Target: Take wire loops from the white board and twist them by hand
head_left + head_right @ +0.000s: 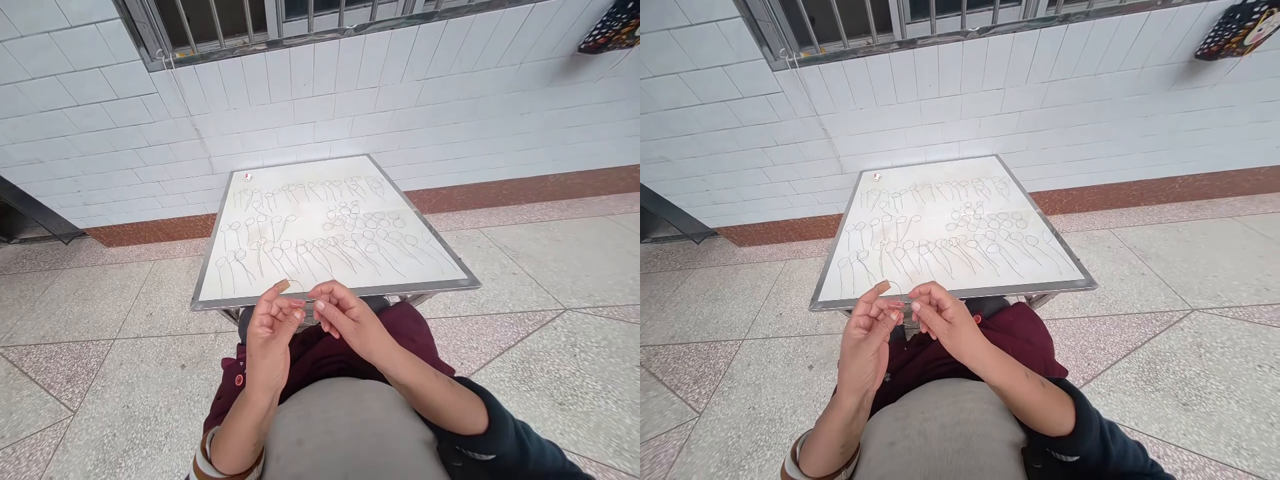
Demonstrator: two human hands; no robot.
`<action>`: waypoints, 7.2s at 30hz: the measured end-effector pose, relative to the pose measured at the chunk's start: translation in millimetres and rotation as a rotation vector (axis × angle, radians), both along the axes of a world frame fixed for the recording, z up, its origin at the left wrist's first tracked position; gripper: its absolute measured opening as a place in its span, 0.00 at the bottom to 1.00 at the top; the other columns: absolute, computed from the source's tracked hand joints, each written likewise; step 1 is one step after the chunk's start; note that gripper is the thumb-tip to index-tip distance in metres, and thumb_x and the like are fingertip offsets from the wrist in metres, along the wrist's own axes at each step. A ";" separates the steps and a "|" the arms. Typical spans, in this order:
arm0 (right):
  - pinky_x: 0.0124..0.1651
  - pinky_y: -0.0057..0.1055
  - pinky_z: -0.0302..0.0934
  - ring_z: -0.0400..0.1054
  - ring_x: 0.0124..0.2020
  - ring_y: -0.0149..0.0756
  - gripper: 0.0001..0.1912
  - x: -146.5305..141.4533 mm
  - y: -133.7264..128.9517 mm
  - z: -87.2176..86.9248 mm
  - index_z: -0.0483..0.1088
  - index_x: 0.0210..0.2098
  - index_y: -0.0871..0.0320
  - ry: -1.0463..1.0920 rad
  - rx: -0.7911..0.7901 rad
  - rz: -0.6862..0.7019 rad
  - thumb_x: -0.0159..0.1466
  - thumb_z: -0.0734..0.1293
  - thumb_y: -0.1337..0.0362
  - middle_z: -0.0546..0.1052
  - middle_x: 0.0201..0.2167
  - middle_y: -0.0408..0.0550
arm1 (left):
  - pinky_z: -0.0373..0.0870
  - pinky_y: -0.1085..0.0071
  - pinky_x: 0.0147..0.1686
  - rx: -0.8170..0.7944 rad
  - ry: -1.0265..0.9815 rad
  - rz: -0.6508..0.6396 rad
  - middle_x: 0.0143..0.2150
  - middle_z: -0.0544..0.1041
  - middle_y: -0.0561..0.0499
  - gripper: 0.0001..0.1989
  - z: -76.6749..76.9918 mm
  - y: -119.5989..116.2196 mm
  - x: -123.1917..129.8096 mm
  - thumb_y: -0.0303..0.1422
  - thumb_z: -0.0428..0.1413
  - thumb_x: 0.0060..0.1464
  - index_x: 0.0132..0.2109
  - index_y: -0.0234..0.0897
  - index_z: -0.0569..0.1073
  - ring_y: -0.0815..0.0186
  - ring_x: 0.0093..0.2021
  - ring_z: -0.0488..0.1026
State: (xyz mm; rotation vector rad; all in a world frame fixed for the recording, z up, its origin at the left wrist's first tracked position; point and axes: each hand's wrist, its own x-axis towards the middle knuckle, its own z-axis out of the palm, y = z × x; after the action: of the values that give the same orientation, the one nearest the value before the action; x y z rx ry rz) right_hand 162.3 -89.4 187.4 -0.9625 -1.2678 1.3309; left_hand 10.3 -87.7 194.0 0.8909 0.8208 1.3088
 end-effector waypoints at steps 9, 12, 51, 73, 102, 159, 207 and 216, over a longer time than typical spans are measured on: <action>0.27 0.26 0.57 0.63 0.25 0.27 0.07 1.0 -2.4 -9.2 0.70 0.38 0.55 -0.350 0.216 -0.175 0.68 0.62 0.61 0.71 0.26 0.41 | 0.68 0.74 0.41 -0.075 0.007 -0.068 0.34 0.75 0.54 0.23 0.0 1.5 0.2 0.30 0.64 0.51 0.54 0.40 0.71 0.73 0.34 0.69; 0.29 0.27 0.58 0.64 0.26 0.29 0.06 0.9 -3.1 -10.8 0.71 0.37 0.54 -0.412 0.257 -0.209 0.68 0.62 0.61 0.73 0.29 0.43 | 0.67 0.74 0.40 -0.082 0.012 -0.061 0.34 0.75 0.53 0.23 -1.0 0.9 -0.2 0.30 0.64 0.51 0.54 0.39 0.71 0.73 0.33 0.69; 0.31 0.29 0.64 0.64 0.24 0.27 0.07 -16.4 2.9 -22.6 0.56 0.37 0.53 0.112 -0.031 -0.054 0.68 0.60 0.60 0.67 0.27 0.37 | 0.72 0.74 0.37 0.160 0.312 0.417 0.32 0.75 0.55 0.24 -1.4 8.5 -7.3 0.30 0.64 0.50 0.55 0.42 0.71 0.72 0.31 0.73; 0.55 0.46 0.58 0.69 0.46 0.40 0.14 -3.3 7.8 -35.2 0.70 0.51 0.51 -0.901 0.825 -0.100 0.69 0.62 0.69 0.78 0.37 0.47 | 0.72 0.74 0.35 0.161 0.328 0.386 0.30 0.75 0.56 0.24 0.3 12.2 -21.2 0.29 0.63 0.50 0.55 0.39 0.71 0.72 0.28 0.72; 0.44 0.40 0.67 0.74 0.39 0.42 0.15 -13.4 -3.2 -23.8 0.67 0.52 0.63 -1.060 0.747 -0.111 0.70 0.60 0.61 0.80 0.38 0.54 | 0.73 0.74 0.36 0.185 0.424 0.416 0.30 0.76 0.56 0.25 6.5 13.0 -14.4 0.30 0.63 0.52 0.57 0.40 0.70 0.72 0.28 0.75; 0.32 0.28 0.60 0.71 0.32 0.33 0.12 -28.9 10.8 -31.7 0.70 0.48 0.58 -0.893 0.630 -0.212 0.72 0.57 0.64 0.78 0.32 0.46 | 0.70 0.72 0.42 0.086 0.244 0.252 0.28 0.76 0.57 0.22 -0.6 15.1 -4.7 0.29 0.64 0.50 0.53 0.40 0.71 0.71 0.32 0.74; 0.32 0.26 0.63 0.70 0.25 0.28 0.12 -28.3 5.5 -21.6 0.65 0.35 0.55 -0.491 0.179 -0.025 0.72 0.55 0.59 0.74 0.25 0.39 | 0.70 0.73 0.42 0.106 0.267 0.214 0.32 0.77 0.55 0.23 -10.5 9.7 -6.0 0.30 0.64 0.50 0.54 0.42 0.72 0.70 0.35 0.74; 0.31 0.26 0.64 0.69 0.24 0.28 0.12 -29.4 4.0 -23.6 0.66 0.37 0.55 -0.379 0.155 0.026 0.72 0.55 0.59 0.73 0.25 0.40 | 0.69 0.75 0.41 0.093 0.229 0.171 0.33 0.76 0.55 0.23 -12.0 11.9 -11.5 0.30 0.64 0.52 0.55 0.43 0.71 0.72 0.36 0.73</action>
State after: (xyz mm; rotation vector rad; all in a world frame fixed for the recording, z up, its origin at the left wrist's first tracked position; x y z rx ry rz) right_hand 132.9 -85.4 163.8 -1.1241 -1.6487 1.0808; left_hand -1.2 -75.8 182.0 1.0774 1.0394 1.4191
